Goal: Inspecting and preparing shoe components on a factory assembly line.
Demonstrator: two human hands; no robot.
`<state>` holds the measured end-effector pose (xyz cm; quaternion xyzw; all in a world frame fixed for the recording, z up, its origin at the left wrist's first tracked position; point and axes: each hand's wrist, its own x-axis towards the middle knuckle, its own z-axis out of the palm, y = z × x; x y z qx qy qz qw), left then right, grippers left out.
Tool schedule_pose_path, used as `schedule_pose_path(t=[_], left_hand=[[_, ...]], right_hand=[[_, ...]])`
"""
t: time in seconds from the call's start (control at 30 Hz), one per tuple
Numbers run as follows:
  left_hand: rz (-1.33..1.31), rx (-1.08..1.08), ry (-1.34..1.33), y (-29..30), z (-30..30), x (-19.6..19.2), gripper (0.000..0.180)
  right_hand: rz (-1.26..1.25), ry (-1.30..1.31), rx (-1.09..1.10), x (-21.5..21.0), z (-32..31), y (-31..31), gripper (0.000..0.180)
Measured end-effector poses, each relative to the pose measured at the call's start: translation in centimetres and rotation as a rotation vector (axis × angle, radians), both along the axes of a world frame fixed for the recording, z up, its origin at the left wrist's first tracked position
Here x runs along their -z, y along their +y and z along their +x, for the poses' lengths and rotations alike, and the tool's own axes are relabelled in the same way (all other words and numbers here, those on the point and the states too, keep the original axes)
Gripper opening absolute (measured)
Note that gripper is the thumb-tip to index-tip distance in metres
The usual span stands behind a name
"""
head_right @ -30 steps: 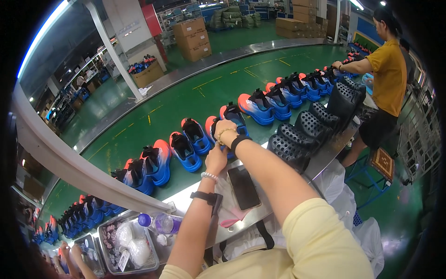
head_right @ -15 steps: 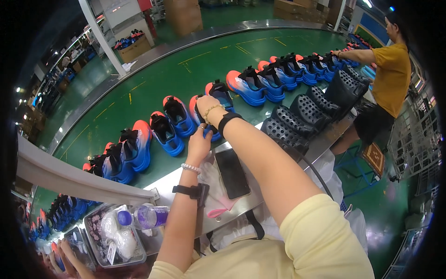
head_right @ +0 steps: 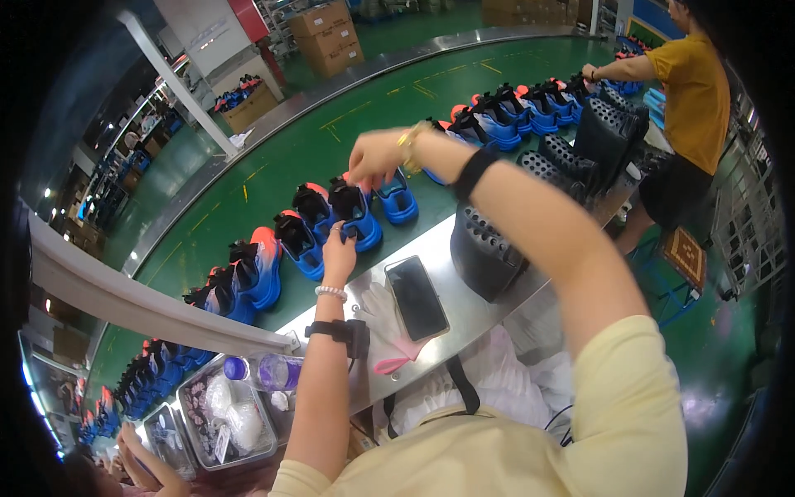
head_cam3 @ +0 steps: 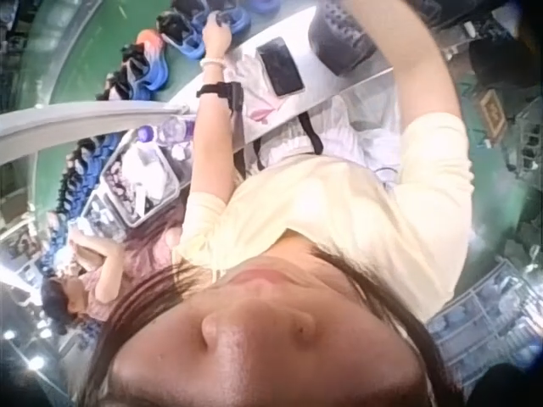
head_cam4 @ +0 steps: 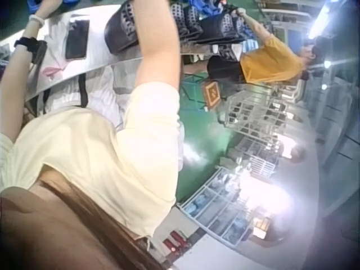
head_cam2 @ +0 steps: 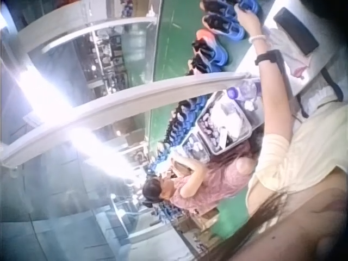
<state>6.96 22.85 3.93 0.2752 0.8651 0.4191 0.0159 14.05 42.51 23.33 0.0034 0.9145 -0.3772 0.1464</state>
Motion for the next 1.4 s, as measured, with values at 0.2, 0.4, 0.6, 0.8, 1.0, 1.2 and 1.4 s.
schedule_pose_path(t=[0.2, 0.4, 0.6, 0.8, 1.0, 1.2, 1.4], left_hand=[[0.068, -0.047, 0.261, 0.7, 0.6, -1.0, 0.023], [0.106, -0.118, 0.241, 4.3, -2.0, -4.6, 0.037], [-0.104, -0.035, 0.316, 5.9, -4.0, -2.2, 0.068], [-0.382, -0.104, 0.356, 7.1, -5.0, -3.3, 0.072], [-0.453, -0.144, 0.399, 7.2, -4.3, -4.3, 0.063], [-0.378, -0.194, 0.329, 6.4, -3.1, -4.7, 0.056], [-0.029, 0.021, 0.558, 6.9, 3.2, -5.9, 0.031]], right_hand=[[0.205, 0.459, 0.286, -10.1, 15.1, 10.3, 0.037], [0.619, 0.851, 0.822, -9.1, 26.9, 30.0, 0.040], [0.783, 0.735, 1.140, -2.4, 37.5, 44.8, 0.052], [0.685, 0.495, 1.076, 3.5, 39.6, 47.4, 0.048], [0.212, 0.595, 0.901, 4.3, 40.6, 47.1, 0.044], [0.593, 0.729, 1.000, 0.0, 39.3, 42.0, 0.047], [0.080, 0.898, 0.887, -9.2, 32.5, 24.6, 0.032]])
